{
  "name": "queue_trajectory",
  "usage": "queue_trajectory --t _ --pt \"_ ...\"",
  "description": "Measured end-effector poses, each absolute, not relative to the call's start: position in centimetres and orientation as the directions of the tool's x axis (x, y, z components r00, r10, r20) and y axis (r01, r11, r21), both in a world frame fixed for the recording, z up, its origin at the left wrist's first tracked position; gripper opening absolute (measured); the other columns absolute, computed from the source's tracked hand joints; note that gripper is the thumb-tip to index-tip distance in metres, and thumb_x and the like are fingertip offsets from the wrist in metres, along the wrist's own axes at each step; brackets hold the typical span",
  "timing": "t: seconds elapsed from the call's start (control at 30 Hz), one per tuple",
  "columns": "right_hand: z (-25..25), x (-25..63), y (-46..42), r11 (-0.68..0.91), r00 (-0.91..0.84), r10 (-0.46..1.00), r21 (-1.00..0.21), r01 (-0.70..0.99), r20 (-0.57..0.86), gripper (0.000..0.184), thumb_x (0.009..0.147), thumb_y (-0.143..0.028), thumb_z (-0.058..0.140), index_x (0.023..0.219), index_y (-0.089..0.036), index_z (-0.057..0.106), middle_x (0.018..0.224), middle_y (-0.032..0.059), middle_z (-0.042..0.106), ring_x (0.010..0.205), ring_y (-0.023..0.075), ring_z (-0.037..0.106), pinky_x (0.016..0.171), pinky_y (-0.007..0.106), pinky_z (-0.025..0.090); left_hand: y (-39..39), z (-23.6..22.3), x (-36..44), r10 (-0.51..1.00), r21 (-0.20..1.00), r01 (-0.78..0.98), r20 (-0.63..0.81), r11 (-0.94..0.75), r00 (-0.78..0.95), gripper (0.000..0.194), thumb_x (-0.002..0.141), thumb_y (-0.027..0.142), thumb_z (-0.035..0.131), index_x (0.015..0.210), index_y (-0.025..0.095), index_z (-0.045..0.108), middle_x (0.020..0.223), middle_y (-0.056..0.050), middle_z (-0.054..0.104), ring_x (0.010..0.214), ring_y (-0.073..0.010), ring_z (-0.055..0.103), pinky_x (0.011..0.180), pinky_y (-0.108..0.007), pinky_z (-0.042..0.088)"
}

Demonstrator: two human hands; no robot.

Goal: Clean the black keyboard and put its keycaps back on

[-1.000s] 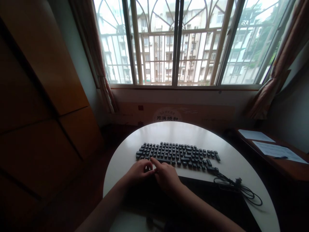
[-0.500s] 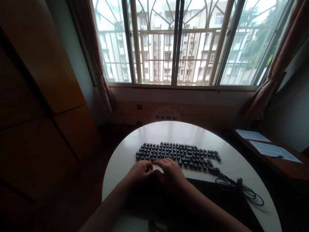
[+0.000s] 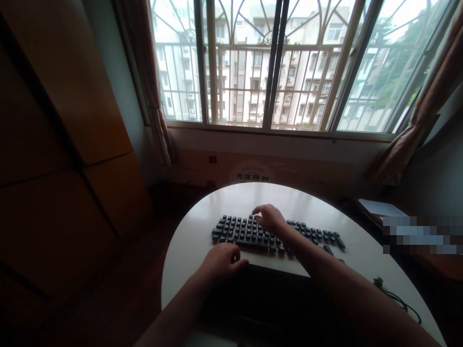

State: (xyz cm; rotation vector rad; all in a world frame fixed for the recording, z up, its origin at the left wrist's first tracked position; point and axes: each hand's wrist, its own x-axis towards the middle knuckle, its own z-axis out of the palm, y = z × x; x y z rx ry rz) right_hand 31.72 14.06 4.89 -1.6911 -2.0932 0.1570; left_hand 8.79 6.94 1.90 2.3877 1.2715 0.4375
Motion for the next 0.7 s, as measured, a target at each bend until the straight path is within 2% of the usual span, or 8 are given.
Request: queue_trajectory --t 0.1,0.33,0.7 --pt "4.4 32.6 17.5 0.207 -0.146 0.972 -0.376 0.903 0.184 0.025 0.08 -0.013 0.065 0.1 -0.02 0.08 0.105 0.0063 0.078 0.103 0.0239 0.07 0.096 0.033 0.049 6.7 2.1 8.8 0.838 0.477 0.718 0.079 -0.507 0.539 0.033 0.088 0.051 0.06 0.082 0.021 0.072 0.094 -0.008 0.073 0.09 -0.0261 0.064 0.075 -0.034 0.044" --pt "3.0 33.1 21.3 0.169 -0.179 0.984 -0.431 0.887 0.016 0.021 0.075 -0.016 0.072 0.094 -0.018 0.081 0.095 0.0065 0.08 0.088 0.0212 0.074 0.081 0.025 0.053 6.9 1.7 8.8 0.849 0.492 0.723 0.068 -0.485 0.524 0.032 0.085 0.052 0.063 0.08 0.022 0.071 0.094 -0.007 0.073 0.092 -0.0271 0.064 0.077 -0.035 0.044" --pt "1.7 33.0 23.0 0.149 -0.182 0.983 -0.434 0.889 -0.034 0.024 0.073 -0.017 0.073 0.096 -0.016 0.08 0.093 0.0065 0.08 0.086 0.0202 0.073 0.076 0.024 0.053 6.8 1.6 8.8 0.837 0.467 0.723 0.074 -0.509 0.542 0.035 0.089 0.053 0.058 0.081 0.021 0.07 0.093 -0.008 0.073 0.09 -0.0276 0.064 0.076 -0.037 0.044"
